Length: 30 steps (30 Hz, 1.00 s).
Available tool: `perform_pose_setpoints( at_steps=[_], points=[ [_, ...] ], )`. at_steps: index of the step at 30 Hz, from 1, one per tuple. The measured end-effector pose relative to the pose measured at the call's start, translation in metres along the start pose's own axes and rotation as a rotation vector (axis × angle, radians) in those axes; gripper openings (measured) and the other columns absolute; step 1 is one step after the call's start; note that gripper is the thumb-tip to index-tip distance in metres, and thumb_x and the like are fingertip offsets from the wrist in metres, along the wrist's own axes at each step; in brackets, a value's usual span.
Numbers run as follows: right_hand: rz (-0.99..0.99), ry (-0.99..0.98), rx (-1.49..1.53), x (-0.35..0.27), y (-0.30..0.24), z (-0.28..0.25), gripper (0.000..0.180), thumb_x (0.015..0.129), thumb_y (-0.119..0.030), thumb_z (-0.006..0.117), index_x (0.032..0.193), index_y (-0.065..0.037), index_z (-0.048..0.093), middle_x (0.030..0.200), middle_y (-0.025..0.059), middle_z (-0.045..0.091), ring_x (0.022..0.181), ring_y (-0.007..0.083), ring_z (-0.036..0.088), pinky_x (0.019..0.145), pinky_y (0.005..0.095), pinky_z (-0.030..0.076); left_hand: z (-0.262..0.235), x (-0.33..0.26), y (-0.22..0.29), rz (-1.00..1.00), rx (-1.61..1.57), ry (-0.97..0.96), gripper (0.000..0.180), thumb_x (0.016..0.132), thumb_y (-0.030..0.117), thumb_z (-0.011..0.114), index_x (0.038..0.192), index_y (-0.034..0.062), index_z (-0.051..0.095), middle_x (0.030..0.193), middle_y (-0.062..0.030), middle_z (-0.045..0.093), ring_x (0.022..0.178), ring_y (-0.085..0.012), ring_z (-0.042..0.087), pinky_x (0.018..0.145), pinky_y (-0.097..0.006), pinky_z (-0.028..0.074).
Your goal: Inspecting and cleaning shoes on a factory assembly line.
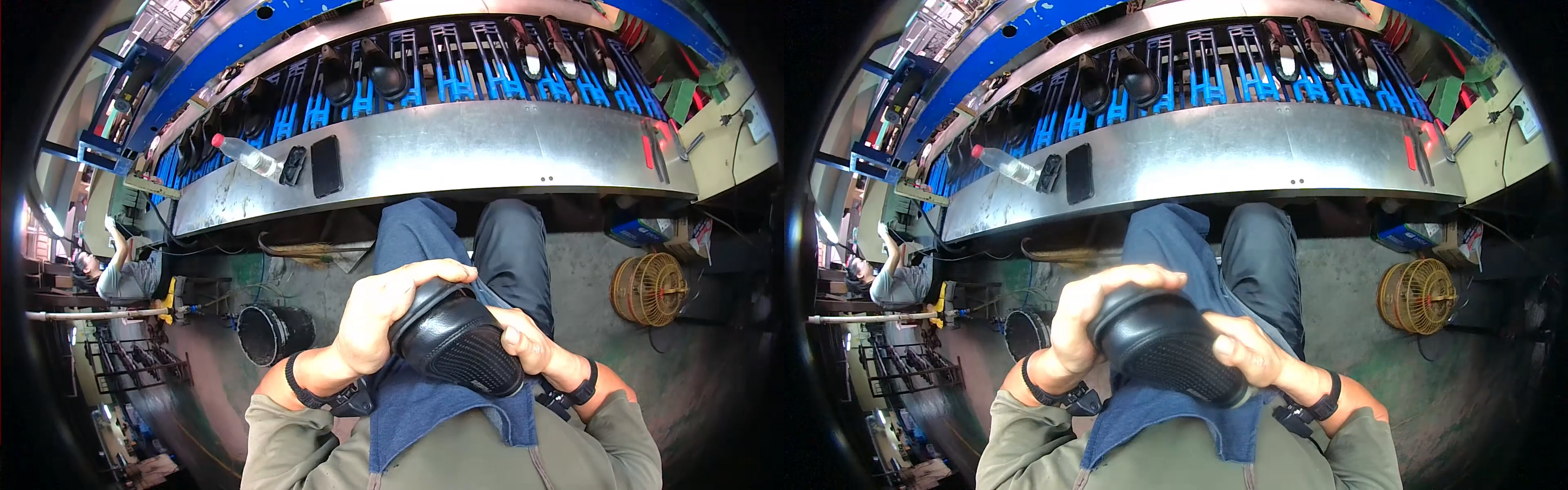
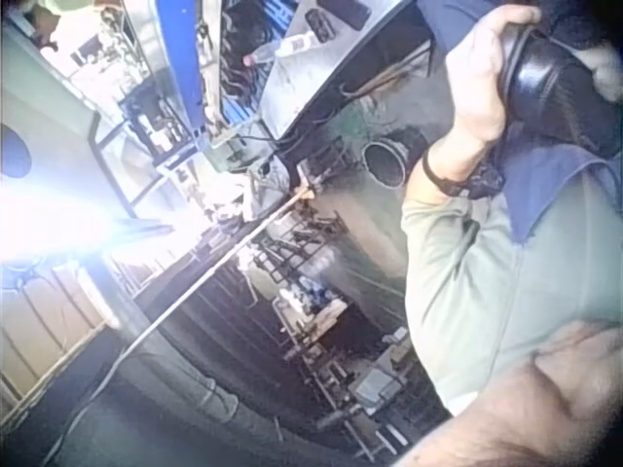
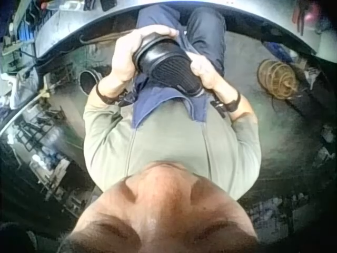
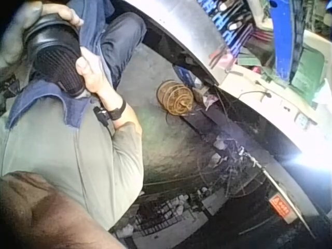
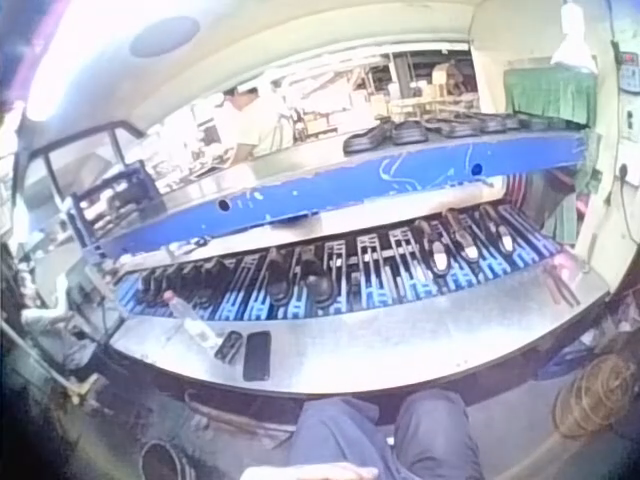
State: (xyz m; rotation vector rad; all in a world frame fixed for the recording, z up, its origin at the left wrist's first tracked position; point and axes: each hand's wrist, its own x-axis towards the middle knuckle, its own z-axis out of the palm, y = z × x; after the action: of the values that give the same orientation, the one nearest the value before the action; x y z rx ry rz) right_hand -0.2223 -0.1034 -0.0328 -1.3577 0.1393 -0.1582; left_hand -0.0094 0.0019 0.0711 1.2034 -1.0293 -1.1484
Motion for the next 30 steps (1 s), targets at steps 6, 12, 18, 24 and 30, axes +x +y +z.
perform_pose_setpoints(
  at_steps=[6,12,18,24,30],
  points=[
    [0.035,0.011,-0.007,0.003,-0.010,-0.002,0.095,0.094,-0.075,0.031,0.131,0.008,0.058,0.102,0.0163,0.072,0.090,0.0233,0.070,0.082,0.0333,0.053,0.002,0.001,0.002,0.006,0.042,-0.001,0.071,0.097,0.049,0.038,0.121,-0.0133,0.062,0.124,-0.0318,0.064,0.120,-0.0412,0.061,0.108,-0.049,0.044],
    [0.031,0.004,0.010,0.004,-0.013,-0.002,0.092,0.095,-0.071,0.031,0.130,0.009,0.058,0.101,0.0159,0.073,0.090,0.0225,0.070,0.082,0.0329,0.053,0.002,-0.001,0.000,0.012,0.035,-0.006,0.072,0.097,0.049,0.038,0.121,-0.0140,0.061,0.125,-0.0323,0.063,0.121,-0.0417,0.061,0.109,-0.049,0.043],
    [0.022,0.034,0.085,-0.004,0.013,-0.003,0.066,0.098,-0.060,0.044,0.108,0.003,0.063,0.089,0.0066,0.065,0.080,0.0144,0.060,0.073,0.0315,0.047,0.003,-0.006,-0.001,-0.015,0.040,-0.026,0.073,0.097,0.051,0.036,0.122,-0.0135,0.061,0.128,-0.0318,0.062,0.123,-0.0408,0.059,0.109,-0.049,0.043],
    [0.007,0.052,0.101,-0.007,0.014,0.000,0.067,0.098,-0.060,0.045,0.108,0.004,0.062,0.083,0.0061,0.061,0.076,0.0140,0.056,0.067,0.0319,0.045,0.009,-0.024,-0.006,0.024,0.020,-0.001,0.058,0.103,0.033,0.042,0.141,-0.0119,0.045,0.142,-0.0266,0.054,0.130,-0.0362,0.055,0.113,-0.042,0.038],
    [0.004,0.101,0.164,-0.009,0.023,0.002,0.069,0.100,-0.060,0.042,0.114,0.004,0.063,0.095,0.0060,0.066,0.087,0.0129,0.058,0.077,0.0282,0.046,0.002,-0.021,0.002,0.261,0.537,-0.094,0.077,0.078,0.004,0.081,0.142,-0.0124,0.043,0.136,-0.0342,0.056,0.126,-0.0409,0.060,0.104,-0.040,0.049]
  ],
)
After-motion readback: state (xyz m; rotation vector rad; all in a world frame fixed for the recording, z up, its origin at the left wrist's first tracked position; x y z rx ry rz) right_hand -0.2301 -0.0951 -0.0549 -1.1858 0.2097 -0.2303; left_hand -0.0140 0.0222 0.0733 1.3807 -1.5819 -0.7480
